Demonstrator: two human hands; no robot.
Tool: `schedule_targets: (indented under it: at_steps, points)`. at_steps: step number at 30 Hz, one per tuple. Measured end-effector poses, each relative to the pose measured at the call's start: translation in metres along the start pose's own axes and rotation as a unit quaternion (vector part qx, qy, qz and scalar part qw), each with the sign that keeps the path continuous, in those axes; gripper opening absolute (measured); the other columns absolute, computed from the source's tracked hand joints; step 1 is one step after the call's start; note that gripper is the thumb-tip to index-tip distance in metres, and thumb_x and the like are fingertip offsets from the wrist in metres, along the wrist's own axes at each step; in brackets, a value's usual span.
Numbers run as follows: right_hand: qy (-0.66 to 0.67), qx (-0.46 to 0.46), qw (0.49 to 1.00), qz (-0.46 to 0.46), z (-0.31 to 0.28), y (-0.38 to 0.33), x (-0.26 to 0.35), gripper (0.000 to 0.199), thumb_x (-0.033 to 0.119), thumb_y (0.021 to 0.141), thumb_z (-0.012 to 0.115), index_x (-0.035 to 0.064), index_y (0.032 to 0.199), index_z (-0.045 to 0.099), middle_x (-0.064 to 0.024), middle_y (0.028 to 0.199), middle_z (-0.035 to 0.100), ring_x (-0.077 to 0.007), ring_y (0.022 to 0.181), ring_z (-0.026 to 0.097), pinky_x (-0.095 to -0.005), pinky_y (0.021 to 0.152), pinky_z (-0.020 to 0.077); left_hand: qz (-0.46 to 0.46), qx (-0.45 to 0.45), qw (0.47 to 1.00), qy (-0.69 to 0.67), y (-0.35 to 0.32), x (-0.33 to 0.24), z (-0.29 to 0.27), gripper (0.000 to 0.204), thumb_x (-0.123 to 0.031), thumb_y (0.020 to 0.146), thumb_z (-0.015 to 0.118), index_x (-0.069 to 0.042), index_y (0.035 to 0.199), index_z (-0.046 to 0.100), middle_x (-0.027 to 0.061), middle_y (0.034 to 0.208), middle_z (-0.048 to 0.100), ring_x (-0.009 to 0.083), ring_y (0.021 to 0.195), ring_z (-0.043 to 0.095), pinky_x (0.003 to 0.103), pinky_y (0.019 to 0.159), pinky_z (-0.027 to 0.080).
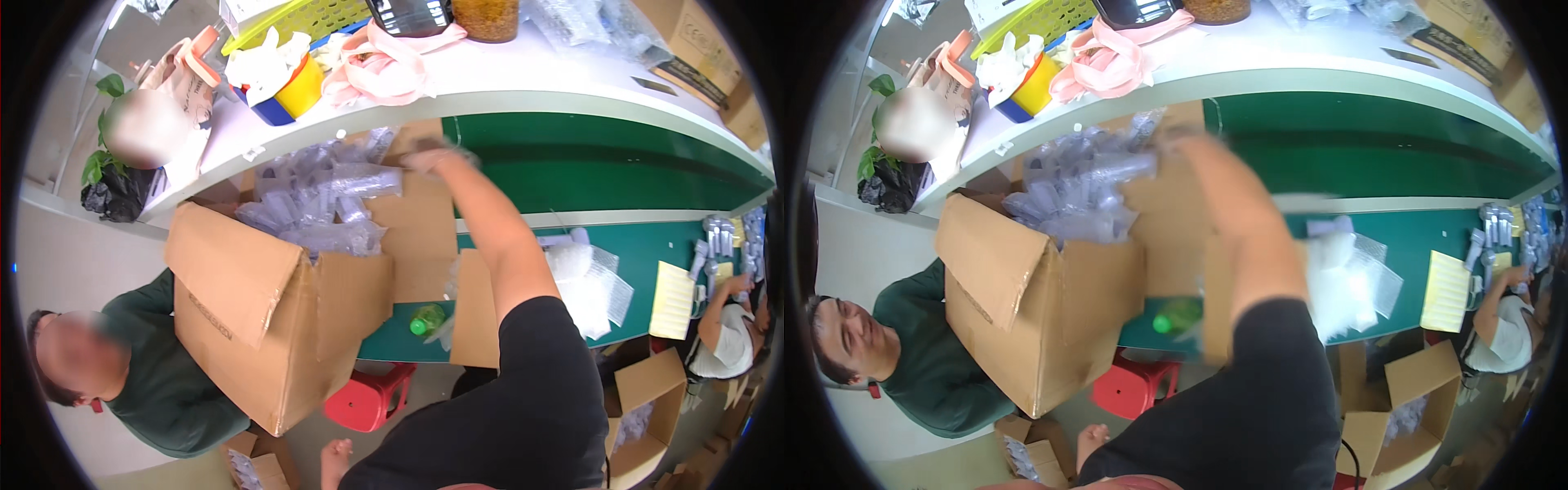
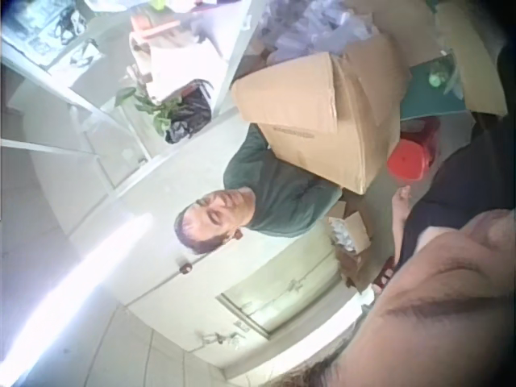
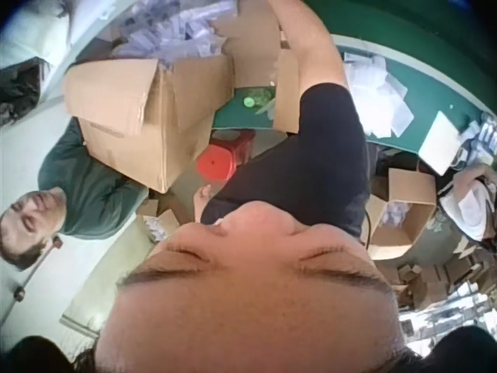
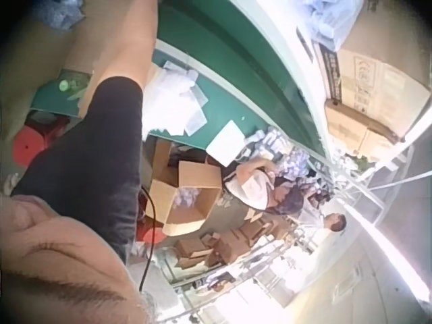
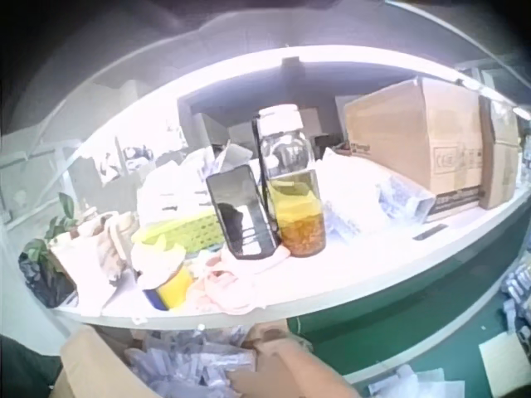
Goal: The person gathers plastic scrap from the floor and puts it into a bin, then helps another worker carry and place a box of packaged items onto a workbench before rearranging cardboard boxes.
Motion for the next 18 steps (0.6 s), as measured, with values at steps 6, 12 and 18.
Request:
schedule_targets:
  at_steps: [6,12,18]
  points:
    - [-0.234,-0.073,0.959,0.140,0.054,0.061,-0.137,0.056,0.016,0.081,0.061,0.0012,0.132,0.046,-0.0141,0.139,0.041,-0.0326,0.127,0.042,-0.0465,0.107,0.0304,-0.133,-0.027,0.991,-0.008,-0.006,0.067,0.026,0.028,-0.026,0.091,0.057,-0.003,0.074,0.061,0.0040,0.063,0.058,0.0129,0.058,0.050,0.030,0.055,0.041]
    - [-0.274,0.004,0.957,0.099,0.071,0.070,-0.126,0.052,0.019,0.079,0.061,0.0014,0.127,0.049,-0.0160,0.127,0.054,-0.0301,0.125,0.047,-0.0506,0.108,0.0281,-0.220,-0.053,0.974,-0.004,-0.032,0.099,0.027,0.029,-0.028,0.090,0.057,-0.003,0.075,0.062,0.0068,0.065,0.059,0.0146,0.058,0.051,0.032,0.056,0.043]
    - [-0.161,-0.440,0.879,0.091,-0.021,0.074,-0.110,0.027,0.024,0.087,0.055,0.0032,0.103,0.062,-0.0184,0.104,0.063,-0.0317,0.098,0.058,-0.0474,0.086,0.0436,-0.220,-0.060,0.972,0.061,-0.060,0.143,0.036,0.031,-0.030,0.090,0.057,-0.003,0.077,0.062,0.0096,0.066,0.060,0.0163,0.059,0.053,0.034,0.057,0.044]
Point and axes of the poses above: each hand's wrist, its own y-axis towards the middle knuckle, its own z-axis out of the palm, x = y × z, the point moved 2 cm from there along y, towards the middle knuckle
